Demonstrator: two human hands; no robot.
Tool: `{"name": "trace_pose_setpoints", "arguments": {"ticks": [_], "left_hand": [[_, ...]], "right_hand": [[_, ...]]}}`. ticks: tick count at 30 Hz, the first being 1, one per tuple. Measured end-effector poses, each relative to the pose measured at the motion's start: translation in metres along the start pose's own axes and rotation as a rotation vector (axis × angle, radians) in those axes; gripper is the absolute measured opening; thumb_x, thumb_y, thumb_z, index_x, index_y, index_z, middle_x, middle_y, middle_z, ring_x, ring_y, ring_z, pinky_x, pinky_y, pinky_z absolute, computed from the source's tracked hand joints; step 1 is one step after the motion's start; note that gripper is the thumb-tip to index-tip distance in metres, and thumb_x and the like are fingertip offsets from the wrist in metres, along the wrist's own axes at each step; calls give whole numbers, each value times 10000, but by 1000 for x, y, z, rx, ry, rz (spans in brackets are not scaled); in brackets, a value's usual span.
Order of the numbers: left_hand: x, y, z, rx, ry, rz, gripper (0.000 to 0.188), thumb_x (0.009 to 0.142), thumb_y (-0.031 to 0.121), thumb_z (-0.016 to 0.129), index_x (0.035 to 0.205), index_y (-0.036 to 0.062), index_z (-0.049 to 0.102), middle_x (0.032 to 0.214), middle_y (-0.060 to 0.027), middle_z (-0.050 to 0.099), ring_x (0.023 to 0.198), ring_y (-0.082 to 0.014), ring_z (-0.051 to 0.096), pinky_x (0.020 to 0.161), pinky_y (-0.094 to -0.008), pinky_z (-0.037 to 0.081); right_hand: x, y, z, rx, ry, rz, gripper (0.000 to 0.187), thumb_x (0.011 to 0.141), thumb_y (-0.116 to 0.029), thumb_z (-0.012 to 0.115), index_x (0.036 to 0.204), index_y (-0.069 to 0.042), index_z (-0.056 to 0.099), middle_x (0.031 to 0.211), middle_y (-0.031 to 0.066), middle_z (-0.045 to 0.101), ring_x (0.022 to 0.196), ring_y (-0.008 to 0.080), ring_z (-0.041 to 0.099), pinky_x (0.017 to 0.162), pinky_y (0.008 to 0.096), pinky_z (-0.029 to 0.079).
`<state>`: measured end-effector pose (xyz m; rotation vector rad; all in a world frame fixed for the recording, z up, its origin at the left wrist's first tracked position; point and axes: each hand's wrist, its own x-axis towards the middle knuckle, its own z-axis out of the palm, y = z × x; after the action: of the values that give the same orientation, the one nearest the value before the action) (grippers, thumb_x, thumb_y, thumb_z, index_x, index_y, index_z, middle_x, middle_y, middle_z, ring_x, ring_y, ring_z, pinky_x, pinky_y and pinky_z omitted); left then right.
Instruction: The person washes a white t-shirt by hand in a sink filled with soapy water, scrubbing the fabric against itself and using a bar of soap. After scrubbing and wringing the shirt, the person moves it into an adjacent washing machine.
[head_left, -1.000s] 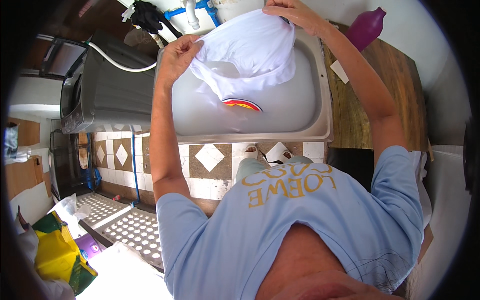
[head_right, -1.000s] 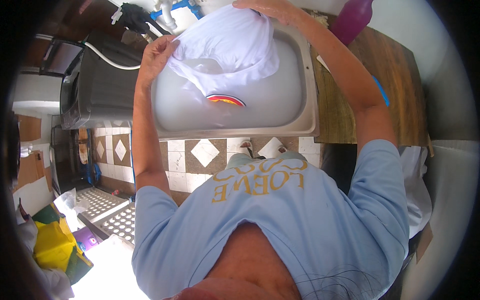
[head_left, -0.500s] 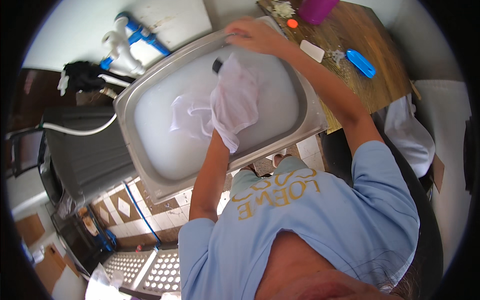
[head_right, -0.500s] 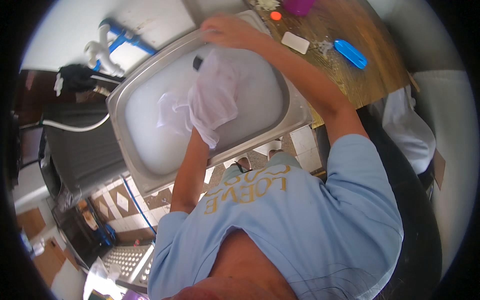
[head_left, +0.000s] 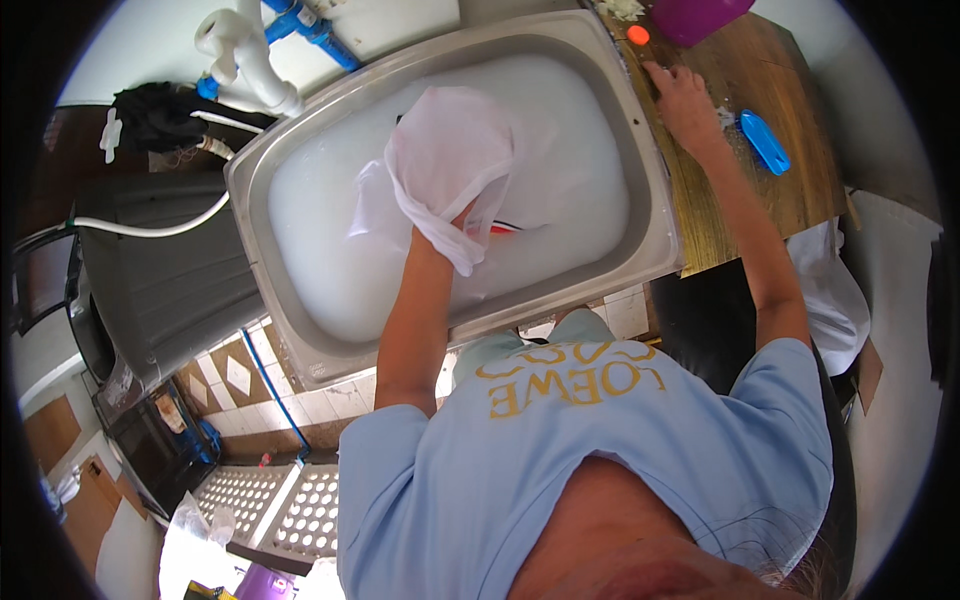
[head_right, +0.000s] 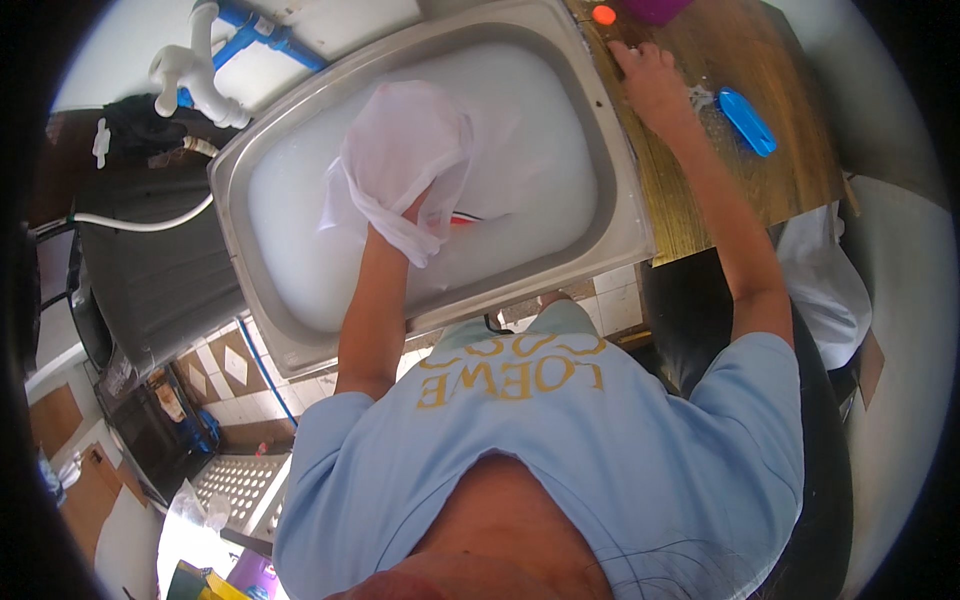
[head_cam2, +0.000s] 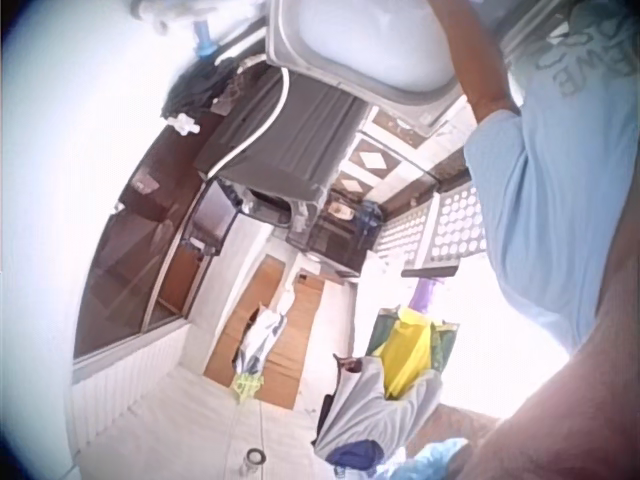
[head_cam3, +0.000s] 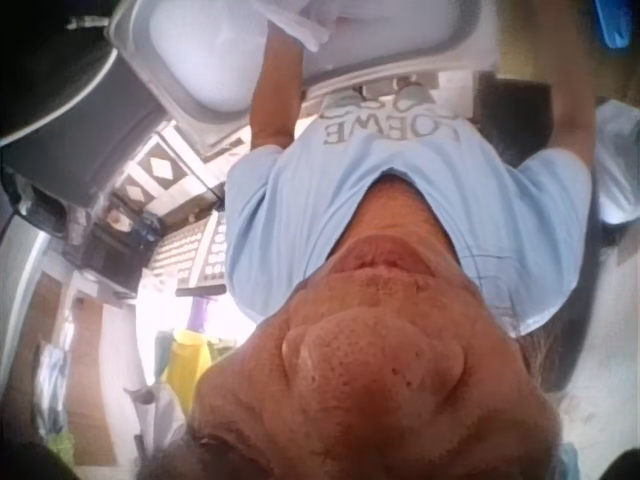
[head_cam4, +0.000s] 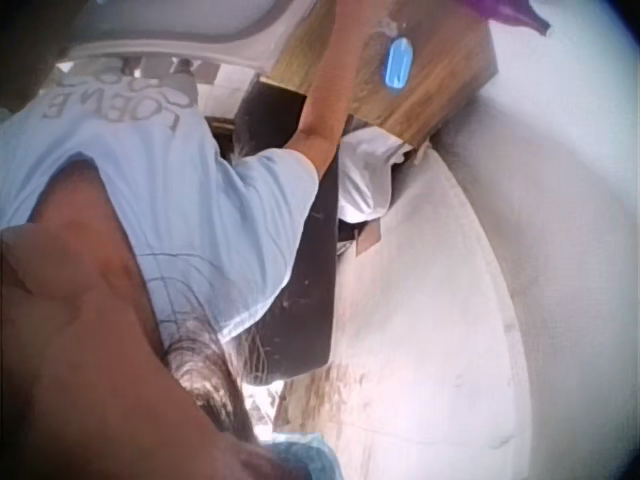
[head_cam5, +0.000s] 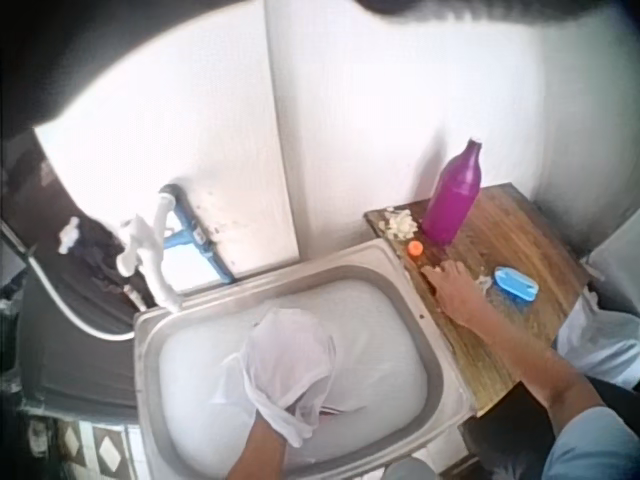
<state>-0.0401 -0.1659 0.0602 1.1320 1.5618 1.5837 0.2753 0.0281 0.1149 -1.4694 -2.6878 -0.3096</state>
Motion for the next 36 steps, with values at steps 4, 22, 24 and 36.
{"name": "trace_pose_setpoints", "arguments": {"ticks": [4, 22, 24, 36], "left_hand": [[-2, -3, -2, 23, 22, 11, 520, 823, 300, 640, 1289, 144, 470, 1259, -79, 526, 1176, -266, 472, 1014, -373, 373], [7, -11, -21, 82, 54, 45, 524, 851, 310, 597, 1311, 123, 432, 1275, -75, 502, 1198, -249, 455, 1020, -360, 360], [7, -11, -20, 82, 58, 49, 520, 856, 311, 590, 1311, 118, 429, 1274, -75, 501, 1197, -246, 455, 1019, -358, 360], [3, -12, -21, 79, 30, 56, 500, 887, 316, 547, 1311, 89, 408, 1267, -77, 493, 1188, -232, 455, 1010, -349, 360]], "right_hand": [[22, 25, 12, 471, 175, 96, 446, 787, -9, 558, 1207, -155, 523, 1137, 163, 583, 967, 345, 586, 827, 380, 499], [81, -201, 65, 2539, -590, 571, 333, 815, -9, 531, 1148, -19, 536, 1082, 162, 609, 937, 252, 612, 884, 387, 503], [76, -223, 22, 2395, -571, 167, 314, 825, -28, 533, 1138, -21, 539, 1035, 150, 620, 926, 259, 611, 858, 377, 503], [51, -298, -13, 994, 113, -330, 228, 851, -202, 557, 1054, -104, 584, 1106, 145, 581, 1025, 341, 540, 897, 452, 413]]}}
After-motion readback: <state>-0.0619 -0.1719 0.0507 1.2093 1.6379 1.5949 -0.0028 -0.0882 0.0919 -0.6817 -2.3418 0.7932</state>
